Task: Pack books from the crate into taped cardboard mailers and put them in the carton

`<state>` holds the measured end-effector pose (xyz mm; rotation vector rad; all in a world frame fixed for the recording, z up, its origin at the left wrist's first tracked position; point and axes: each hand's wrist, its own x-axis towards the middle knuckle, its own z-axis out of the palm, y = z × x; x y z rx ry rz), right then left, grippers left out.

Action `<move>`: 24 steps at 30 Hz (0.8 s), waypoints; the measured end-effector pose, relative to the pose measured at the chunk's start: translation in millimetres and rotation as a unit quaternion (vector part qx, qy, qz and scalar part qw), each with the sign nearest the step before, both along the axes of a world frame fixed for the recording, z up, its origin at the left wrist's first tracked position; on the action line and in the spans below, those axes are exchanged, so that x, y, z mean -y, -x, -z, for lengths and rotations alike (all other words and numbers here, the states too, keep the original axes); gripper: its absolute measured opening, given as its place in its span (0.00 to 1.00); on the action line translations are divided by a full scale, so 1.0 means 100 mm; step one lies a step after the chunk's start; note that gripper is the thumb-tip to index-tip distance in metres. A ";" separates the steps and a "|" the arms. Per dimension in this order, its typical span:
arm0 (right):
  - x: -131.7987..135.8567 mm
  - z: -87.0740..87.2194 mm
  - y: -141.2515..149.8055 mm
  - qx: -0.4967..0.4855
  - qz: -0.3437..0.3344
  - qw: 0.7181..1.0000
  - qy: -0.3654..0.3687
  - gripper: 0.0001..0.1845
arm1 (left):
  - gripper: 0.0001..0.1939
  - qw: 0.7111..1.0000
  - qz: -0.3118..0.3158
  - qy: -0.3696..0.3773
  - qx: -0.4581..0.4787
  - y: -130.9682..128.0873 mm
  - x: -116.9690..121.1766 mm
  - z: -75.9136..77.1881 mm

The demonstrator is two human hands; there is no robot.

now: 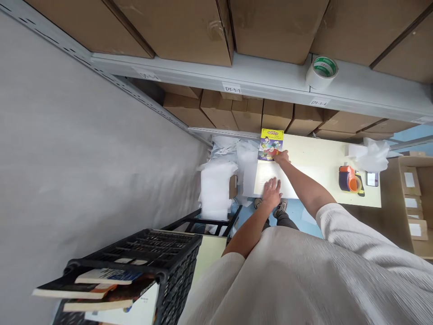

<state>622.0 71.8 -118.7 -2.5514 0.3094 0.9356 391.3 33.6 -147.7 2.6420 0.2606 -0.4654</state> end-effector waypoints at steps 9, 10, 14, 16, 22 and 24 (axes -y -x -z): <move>0.62 -0.25 -0.18 0.034 0.063 0.968 -0.239 0.17 | 0.42 1.000 0.004 0.025 -0.006 -0.02 -0.06 -0.02; 0.76 -0.31 -0.18 0.039 0.068 0.964 -0.254 0.16 | 0.42 1.000 0.006 0.025 -0.012 -0.04 -0.07 -0.03; 1.45 -0.59 -0.15 0.072 0.083 0.937 -0.332 0.20 | 0.40 0.999 0.016 0.018 -0.046 -0.12 -0.12 -0.09; 1.79 -0.71 -0.13 0.095 0.076 0.926 -0.358 0.24 | 0.37 0.998 0.020 0.011 -0.059 -0.17 -0.14 -0.13; 2.49 -0.83 0.08 0.112 0.024 0.911 -0.396 0.26 | 0.31 0.998 0.020 -0.017 -0.056 -0.25 -0.17 -0.25; 2.59 -0.75 0.25 0.087 0.029 0.923 -0.374 0.25 | 0.32 0.998 0.017 -0.022 -0.059 -0.27 -0.17 -0.27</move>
